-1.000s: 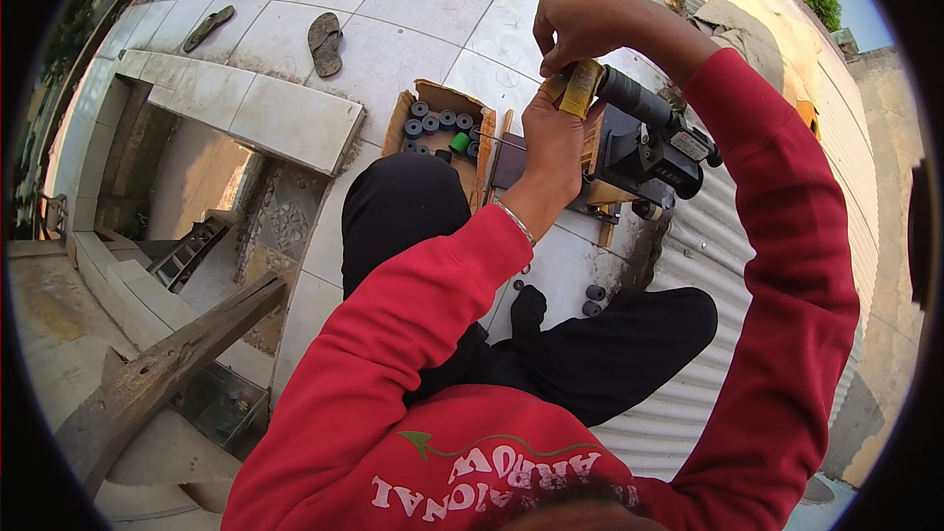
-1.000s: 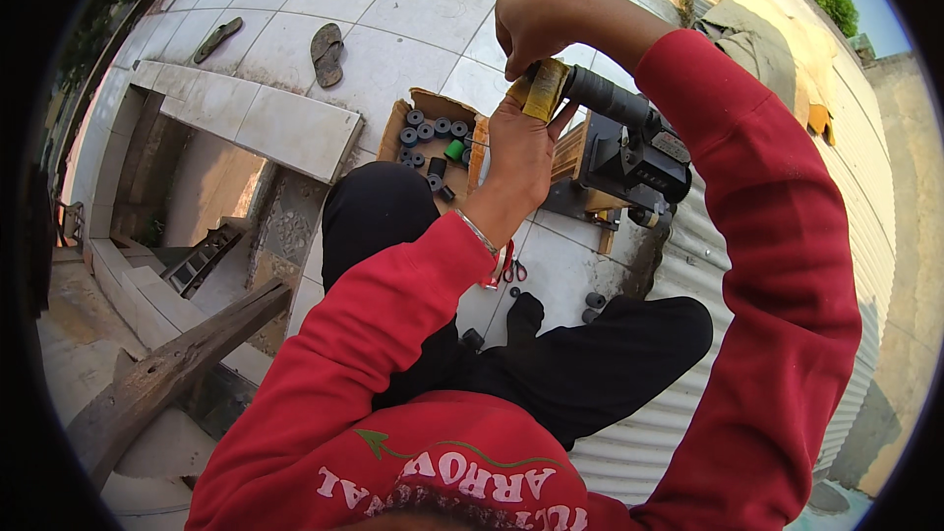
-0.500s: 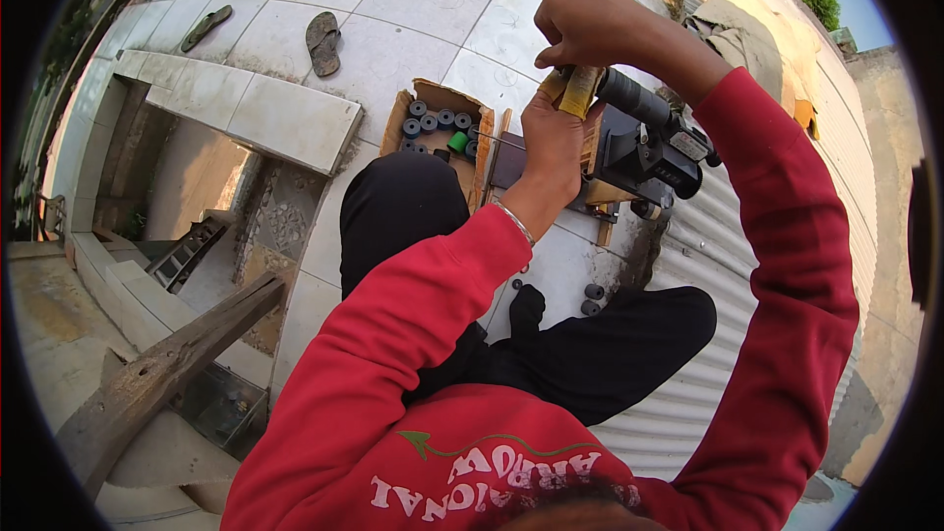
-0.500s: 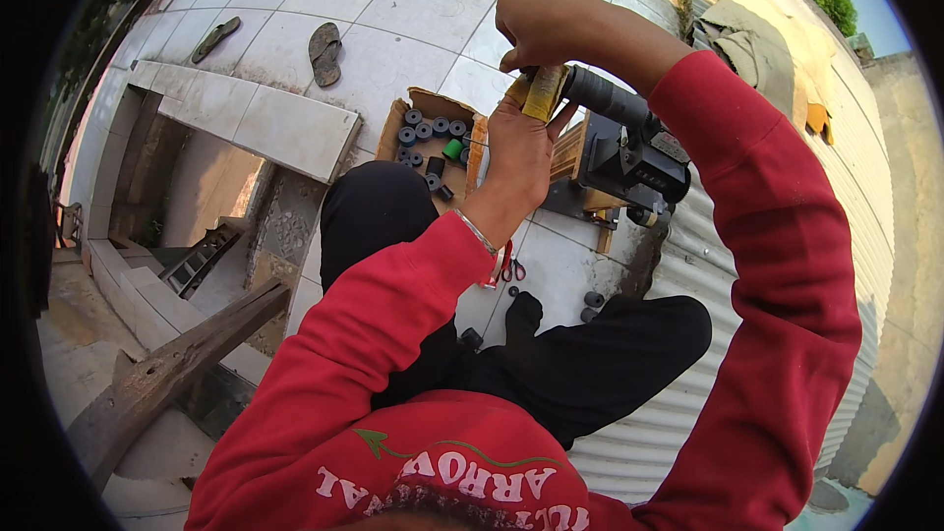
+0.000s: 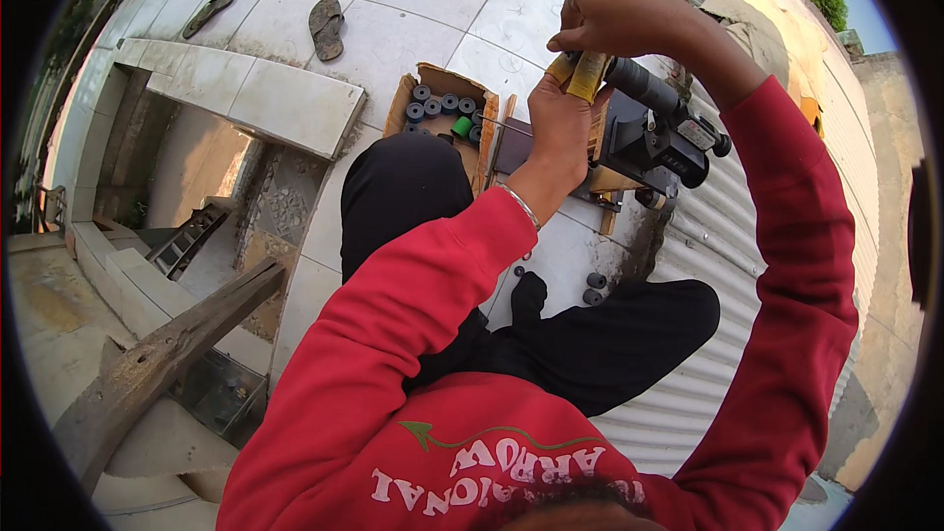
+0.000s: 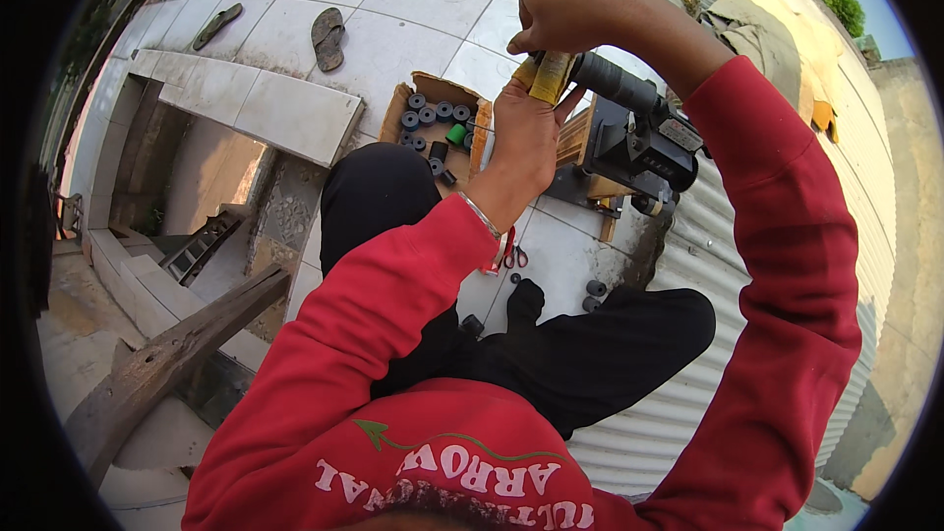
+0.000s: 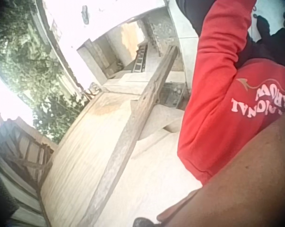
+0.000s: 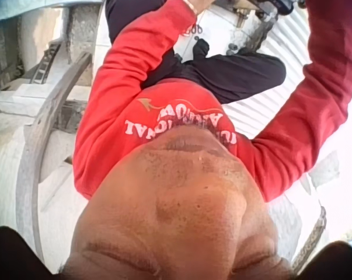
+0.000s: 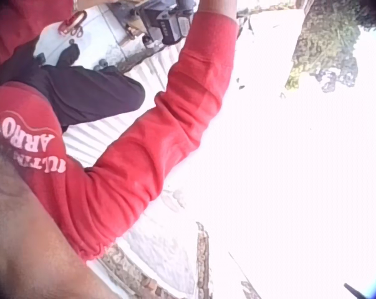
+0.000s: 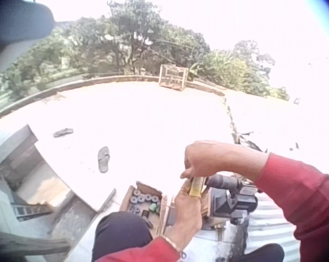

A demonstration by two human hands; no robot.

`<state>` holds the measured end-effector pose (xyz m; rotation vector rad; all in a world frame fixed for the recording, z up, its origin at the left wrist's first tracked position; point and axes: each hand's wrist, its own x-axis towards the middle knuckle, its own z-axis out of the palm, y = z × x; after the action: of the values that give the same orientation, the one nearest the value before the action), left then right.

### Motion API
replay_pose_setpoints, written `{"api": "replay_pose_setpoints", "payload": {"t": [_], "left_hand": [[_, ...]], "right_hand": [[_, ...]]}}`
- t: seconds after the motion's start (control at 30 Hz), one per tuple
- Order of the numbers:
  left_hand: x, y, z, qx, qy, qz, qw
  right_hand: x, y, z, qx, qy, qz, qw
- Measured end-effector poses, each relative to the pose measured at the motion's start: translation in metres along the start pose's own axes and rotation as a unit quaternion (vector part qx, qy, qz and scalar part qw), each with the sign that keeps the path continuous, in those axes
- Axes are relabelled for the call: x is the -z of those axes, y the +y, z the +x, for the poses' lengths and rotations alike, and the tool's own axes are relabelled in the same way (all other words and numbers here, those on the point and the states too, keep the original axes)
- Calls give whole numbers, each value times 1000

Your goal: The person is seen assembling mechanical parts using a lathe and various tools.

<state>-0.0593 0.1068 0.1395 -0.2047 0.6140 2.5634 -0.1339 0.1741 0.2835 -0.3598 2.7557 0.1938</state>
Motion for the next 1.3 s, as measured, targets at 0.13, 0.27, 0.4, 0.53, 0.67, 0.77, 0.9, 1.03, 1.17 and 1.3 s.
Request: {"api": "replay_pose_setpoints", "payload": {"t": [0.13,0.27,0.4,0.53,0.67,0.77,0.9,1.03,1.17,1.3], "left_hand": [[6,7,1,-47,2,-11,999],[7,0,8,-85,-15,-20,996],[-17,-14,2,-75,-3,-90,993],[-13,-6,-6,-86,25,-83,992],[-11,-11,-1,-103,59,-57,991],[-19,-21,3,-115,45,-129,984],[-19,-35,12,-126,54,-156,978],[-25,-43,12,-106,102,-76,986],[-28,-36,7,-127,119,-57,983],[-26,-33,8,-131,125,-57,982]], "right_hand": [[27,-23,-4,0,83,34,996],[-19,11,-5,89,114,22,989],[-3,25,-10,-76,1,88,993],[-45,69,-16,59,107,51,991],[-60,72,-14,18,89,139,986],[-62,80,-7,-25,67,167,983],[-54,61,1,-64,-1,117,991],[-53,77,-5,-46,19,156,986],[-46,71,5,-34,-34,69,996],[10,-13,5,-35,-116,81,989]]}}
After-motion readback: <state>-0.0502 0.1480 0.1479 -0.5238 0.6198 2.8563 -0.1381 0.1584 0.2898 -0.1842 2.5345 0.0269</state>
